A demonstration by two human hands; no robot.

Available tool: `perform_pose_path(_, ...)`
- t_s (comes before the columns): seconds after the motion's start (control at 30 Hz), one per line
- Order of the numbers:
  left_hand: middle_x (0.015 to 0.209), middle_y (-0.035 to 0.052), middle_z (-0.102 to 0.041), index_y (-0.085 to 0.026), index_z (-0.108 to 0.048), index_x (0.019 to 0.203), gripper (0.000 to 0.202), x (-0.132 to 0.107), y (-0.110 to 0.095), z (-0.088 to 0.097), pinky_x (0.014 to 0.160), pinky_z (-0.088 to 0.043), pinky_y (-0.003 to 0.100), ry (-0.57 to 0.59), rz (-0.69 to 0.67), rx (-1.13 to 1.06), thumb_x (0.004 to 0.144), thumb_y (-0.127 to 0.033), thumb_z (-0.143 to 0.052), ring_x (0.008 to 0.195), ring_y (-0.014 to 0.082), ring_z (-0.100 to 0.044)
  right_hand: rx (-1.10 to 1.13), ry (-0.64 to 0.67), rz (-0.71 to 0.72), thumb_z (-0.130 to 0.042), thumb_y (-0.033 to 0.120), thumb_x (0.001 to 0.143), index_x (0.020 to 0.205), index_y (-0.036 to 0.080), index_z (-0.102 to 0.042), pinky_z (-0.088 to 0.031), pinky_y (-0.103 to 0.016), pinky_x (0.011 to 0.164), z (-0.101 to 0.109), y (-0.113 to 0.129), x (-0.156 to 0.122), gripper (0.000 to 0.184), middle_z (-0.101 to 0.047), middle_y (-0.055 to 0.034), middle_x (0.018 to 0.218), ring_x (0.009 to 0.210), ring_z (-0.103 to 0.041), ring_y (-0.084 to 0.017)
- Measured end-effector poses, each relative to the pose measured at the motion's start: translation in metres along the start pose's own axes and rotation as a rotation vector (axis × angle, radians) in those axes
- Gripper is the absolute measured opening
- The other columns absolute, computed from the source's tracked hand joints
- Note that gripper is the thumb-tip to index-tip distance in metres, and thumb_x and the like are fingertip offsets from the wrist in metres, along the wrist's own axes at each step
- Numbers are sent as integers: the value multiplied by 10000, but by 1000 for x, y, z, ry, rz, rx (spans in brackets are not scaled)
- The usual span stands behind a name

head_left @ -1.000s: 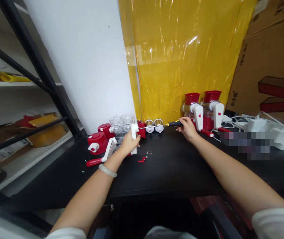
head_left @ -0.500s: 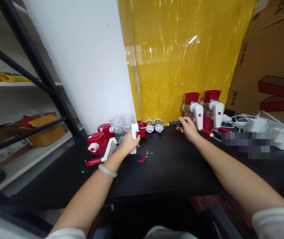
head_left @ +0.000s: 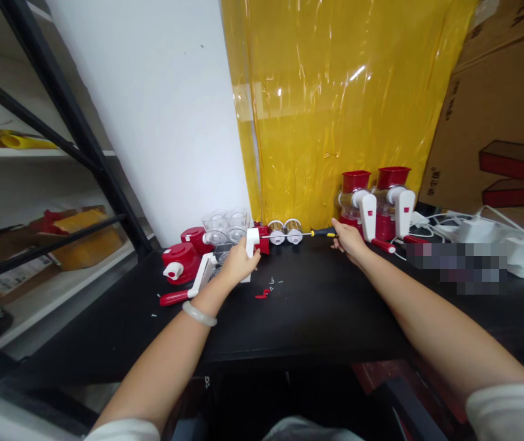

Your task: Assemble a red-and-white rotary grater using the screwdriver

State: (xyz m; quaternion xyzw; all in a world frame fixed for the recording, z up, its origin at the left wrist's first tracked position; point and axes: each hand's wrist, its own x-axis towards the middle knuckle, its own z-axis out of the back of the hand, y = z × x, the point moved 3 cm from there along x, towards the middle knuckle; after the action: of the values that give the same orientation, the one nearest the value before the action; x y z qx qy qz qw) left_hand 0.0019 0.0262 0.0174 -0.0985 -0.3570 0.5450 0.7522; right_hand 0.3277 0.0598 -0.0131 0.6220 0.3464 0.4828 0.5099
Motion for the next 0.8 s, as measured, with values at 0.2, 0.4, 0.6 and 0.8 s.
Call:
perform_pose_path(0.2,872,93,-731,-165,-566,1116,276,0,-1,1,730,-551,346,-12,-22,108,877,-298,-603,738,253,-729,-25,-2,-87,-527,547,932,656,221,-481,-501,-241,437,0,-2,-1,430,-395,68,323,261,-311,-72)
perform_pose_path(0.4,927,91,-737,-172,-554,1094,259,0,2,-1,661,-552,335,-4,-2,23,880,-309,-605,619,226,-714,12,-35,-146,-493,475,948,710,203,-511,-468,-240,420,-3,4,-3,362,-533,1,429,323,-484,-116)
perform_pose_path(0.6,860,55,-726,-174,-543,1092,254,0,4,-2,559,-541,299,18,58,-102,876,-288,-613,519,198,-688,413,106,-146,-508,228,817,973,242,-480,-564,-289,579,-11,10,-7,160,-648,36,736,547,-678,-145)
perform_pose_path(0.8,736,17,-682,-169,-537,1045,203,-1,1,-1,563,-533,293,18,73,-111,876,-258,-607,509,199,-685,405,168,-123,-558,207,760,990,250,-452,-567,-290,600,-9,4,-4,256,-629,46,719,560,-683,-147)
